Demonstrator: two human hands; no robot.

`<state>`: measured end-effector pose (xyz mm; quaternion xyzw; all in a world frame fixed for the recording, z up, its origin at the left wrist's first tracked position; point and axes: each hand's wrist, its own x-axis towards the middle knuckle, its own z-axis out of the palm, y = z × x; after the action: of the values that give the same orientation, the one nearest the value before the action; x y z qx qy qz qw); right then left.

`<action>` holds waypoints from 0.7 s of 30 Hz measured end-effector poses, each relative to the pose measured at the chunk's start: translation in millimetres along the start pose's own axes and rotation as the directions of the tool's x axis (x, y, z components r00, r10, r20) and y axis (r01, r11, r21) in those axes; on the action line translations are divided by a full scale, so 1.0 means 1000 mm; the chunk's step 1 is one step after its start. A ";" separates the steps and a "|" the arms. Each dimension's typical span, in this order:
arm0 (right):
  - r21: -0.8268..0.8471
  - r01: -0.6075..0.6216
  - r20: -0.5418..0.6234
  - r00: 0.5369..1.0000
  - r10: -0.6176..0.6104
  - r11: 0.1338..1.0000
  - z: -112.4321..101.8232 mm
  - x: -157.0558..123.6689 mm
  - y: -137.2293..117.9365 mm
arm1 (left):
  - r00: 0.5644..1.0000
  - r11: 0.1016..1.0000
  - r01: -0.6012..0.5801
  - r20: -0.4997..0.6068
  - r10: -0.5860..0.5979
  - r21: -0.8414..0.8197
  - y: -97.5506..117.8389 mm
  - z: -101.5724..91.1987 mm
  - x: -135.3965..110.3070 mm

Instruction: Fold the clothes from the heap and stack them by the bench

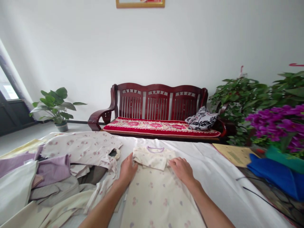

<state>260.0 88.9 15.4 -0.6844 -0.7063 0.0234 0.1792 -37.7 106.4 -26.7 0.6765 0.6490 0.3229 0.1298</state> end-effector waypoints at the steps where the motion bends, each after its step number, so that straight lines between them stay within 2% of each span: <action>1: 0.008 -0.038 0.015 0.999 0.037 0.999 0.001 0.004 -0.006 | 1.000 0.999 -0.002 0.004 0.002 0.033 0.002 0.001 -0.001; 4: 0.080 -0.120 0.040 0.992 0.117 0.990 0.008 0.014 -0.019 | 1.000 0.995 -0.030 0.004 0.030 0.097 0.004 0.003 -0.002; 9: 0.360 -0.187 0.037 0.982 0.186 0.914 0.019 0.029 -0.021 | 0.996 0.991 -0.071 -0.043 0.076 0.110 0.005 -0.001 -0.005; 14: 0.489 -0.184 -0.017 0.975 0.220 0.852 0.016 0.039 -0.001 | 0.984 0.971 -0.169 -0.029 0.176 0.169 0.012 -0.006 -0.011; 21: 0.497 -0.266 0.024 0.955 0.294 0.826 0.019 0.036 0.024 | 0.963 0.935 -0.266 0.096 0.251 0.235 0.022 -0.006 -0.014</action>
<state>278.1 129.1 -1.3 -0.7120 -0.5633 0.2112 0.3622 -23.4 88.4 -12.6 0.7768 0.5849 0.2323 0.0221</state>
